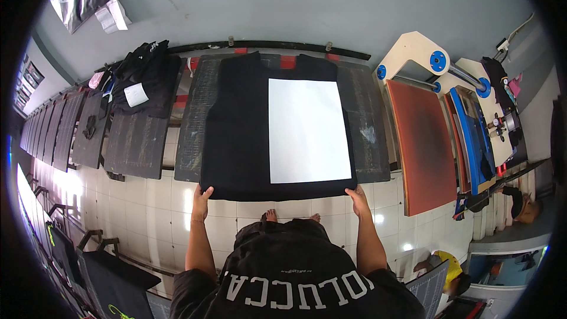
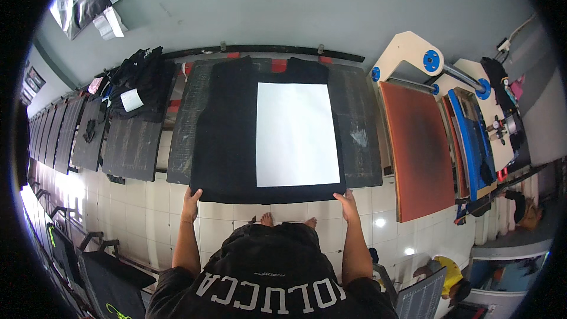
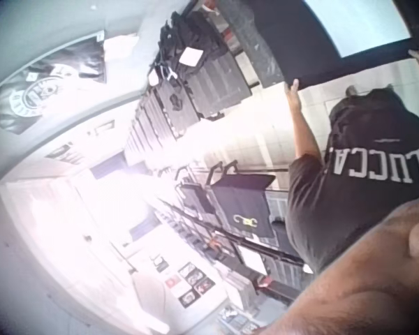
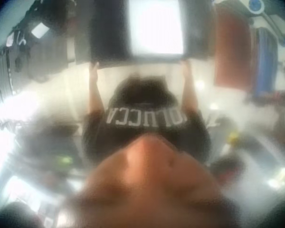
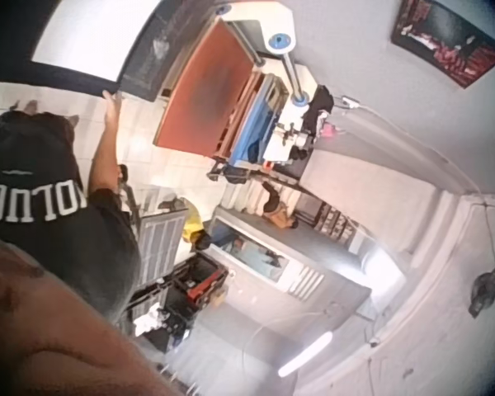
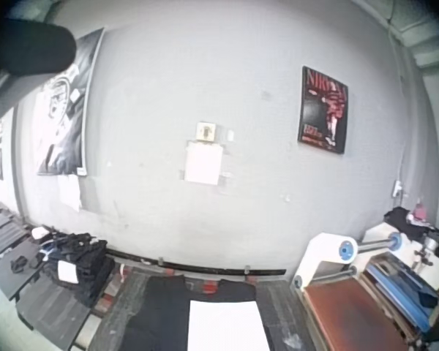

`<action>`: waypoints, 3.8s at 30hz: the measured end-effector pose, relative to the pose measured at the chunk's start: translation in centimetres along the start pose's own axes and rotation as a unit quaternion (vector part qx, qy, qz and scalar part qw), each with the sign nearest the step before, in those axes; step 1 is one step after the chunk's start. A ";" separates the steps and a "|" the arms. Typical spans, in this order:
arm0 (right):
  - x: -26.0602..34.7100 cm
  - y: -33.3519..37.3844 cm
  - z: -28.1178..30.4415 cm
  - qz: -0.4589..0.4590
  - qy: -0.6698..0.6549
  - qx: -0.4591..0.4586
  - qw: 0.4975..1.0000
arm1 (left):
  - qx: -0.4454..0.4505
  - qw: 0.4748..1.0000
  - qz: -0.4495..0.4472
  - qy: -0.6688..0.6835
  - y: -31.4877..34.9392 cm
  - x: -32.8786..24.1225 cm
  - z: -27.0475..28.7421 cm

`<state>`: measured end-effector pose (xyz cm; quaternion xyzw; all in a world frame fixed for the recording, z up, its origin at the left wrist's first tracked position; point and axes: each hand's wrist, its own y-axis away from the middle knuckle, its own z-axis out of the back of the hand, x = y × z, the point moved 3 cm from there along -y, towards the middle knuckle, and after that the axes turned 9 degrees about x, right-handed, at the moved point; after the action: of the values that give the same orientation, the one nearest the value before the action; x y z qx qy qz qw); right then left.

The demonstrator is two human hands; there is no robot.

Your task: The person places black garment pieces onto a heat press, covers them with paper, and operates the press; they also fold and organize the garments across a workspace.

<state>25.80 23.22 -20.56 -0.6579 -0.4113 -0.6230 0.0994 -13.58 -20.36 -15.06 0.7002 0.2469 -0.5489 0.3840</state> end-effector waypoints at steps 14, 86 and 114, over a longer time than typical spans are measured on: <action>-2.2 4.0 -1.7 0.018 0.160 -0.122 0.979 | -0.074 0.985 0.082 -0.134 4.4 0.1 -0.7; -32.8 68.6 -75.3 0.274 -0.393 -0.821 -0.310 | 0.759 0.188 0.478 -0.400 65.9 15.4 -15.0; 4.6 84.4 -41.1 0.434 -0.097 -0.894 0.054 | 0.823 0.296 0.482 -0.057 65.3 -12.7 -56.0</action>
<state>51.06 -55.47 24.21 -0.3634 0.8105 -0.2947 -0.3525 65.48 -12.23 20.27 0.6109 -0.7378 -0.2210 -0.1834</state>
